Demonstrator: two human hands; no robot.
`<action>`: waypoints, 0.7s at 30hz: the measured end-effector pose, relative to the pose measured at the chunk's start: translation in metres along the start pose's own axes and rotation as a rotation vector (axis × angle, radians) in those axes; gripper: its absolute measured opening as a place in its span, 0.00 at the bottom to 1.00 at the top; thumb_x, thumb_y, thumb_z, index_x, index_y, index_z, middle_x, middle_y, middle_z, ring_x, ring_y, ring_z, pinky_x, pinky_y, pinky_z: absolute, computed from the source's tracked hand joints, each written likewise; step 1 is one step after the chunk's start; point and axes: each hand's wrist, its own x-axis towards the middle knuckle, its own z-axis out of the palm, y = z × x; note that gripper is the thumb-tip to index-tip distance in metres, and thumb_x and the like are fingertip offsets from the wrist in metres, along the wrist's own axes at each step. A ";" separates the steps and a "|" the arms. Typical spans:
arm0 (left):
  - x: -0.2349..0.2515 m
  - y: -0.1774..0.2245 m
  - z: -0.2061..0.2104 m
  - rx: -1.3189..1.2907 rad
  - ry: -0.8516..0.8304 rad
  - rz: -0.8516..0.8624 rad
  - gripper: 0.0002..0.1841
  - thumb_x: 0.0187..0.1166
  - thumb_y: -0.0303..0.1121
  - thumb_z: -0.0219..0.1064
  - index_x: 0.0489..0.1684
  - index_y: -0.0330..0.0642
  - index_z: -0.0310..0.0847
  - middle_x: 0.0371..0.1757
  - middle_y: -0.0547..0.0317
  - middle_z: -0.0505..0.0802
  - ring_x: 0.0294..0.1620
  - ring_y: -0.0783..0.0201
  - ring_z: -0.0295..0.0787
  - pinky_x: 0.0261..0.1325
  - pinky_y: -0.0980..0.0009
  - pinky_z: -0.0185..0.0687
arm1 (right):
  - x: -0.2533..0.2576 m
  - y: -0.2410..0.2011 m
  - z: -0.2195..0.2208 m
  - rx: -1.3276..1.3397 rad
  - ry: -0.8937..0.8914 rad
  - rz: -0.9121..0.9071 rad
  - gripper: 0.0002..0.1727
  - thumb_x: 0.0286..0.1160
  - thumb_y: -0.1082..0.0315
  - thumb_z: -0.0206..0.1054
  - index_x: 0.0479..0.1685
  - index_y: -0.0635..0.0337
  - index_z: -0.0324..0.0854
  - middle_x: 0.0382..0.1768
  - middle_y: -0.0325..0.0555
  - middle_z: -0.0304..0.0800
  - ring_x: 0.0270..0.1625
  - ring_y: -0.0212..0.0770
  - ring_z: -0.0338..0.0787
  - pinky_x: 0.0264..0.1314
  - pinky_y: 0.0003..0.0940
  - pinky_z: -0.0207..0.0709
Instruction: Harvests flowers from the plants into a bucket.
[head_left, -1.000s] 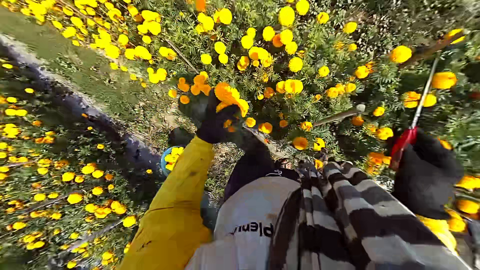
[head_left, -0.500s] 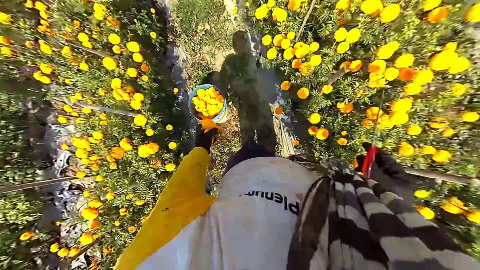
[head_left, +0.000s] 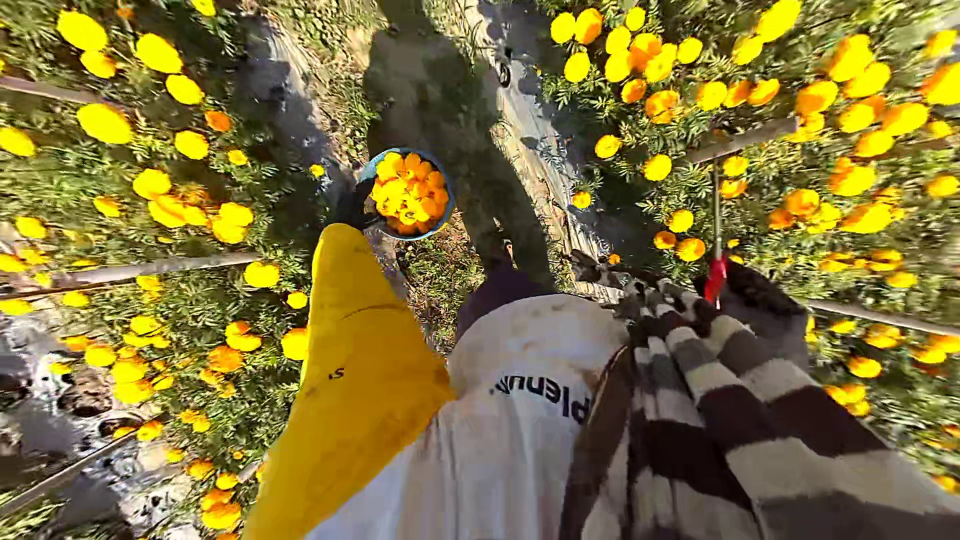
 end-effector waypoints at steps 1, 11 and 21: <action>-0.003 0.008 -0.004 -0.018 0.005 -0.030 0.32 0.87 0.47 0.64 0.85 0.36 0.66 0.81 0.39 0.78 0.79 0.47 0.77 0.77 0.48 0.77 | 0.005 0.007 0.006 0.004 0.002 0.036 0.23 0.77 0.66 0.71 0.71 0.64 0.81 0.57 0.52 0.93 0.55 0.37 0.93 0.62 0.38 0.87; 0.020 -0.032 0.039 0.481 -0.236 0.042 0.25 0.94 0.43 0.51 0.81 0.35 0.72 0.79 0.35 0.80 0.80 0.42 0.76 0.82 0.43 0.69 | -0.003 0.043 0.013 -0.106 0.156 0.267 0.21 0.86 0.51 0.65 0.72 0.46 0.84 0.52 0.55 0.95 0.48 0.57 0.94 0.54 0.69 0.83; 0.011 0.085 0.134 0.189 -0.488 0.017 0.27 0.93 0.44 0.55 0.86 0.41 0.64 0.82 0.40 0.77 0.75 0.45 0.81 0.70 0.46 0.82 | 0.017 0.114 -0.007 0.303 0.187 0.445 0.21 0.85 0.52 0.64 0.69 0.51 0.86 0.49 0.51 0.95 0.43 0.49 0.93 0.53 0.58 0.86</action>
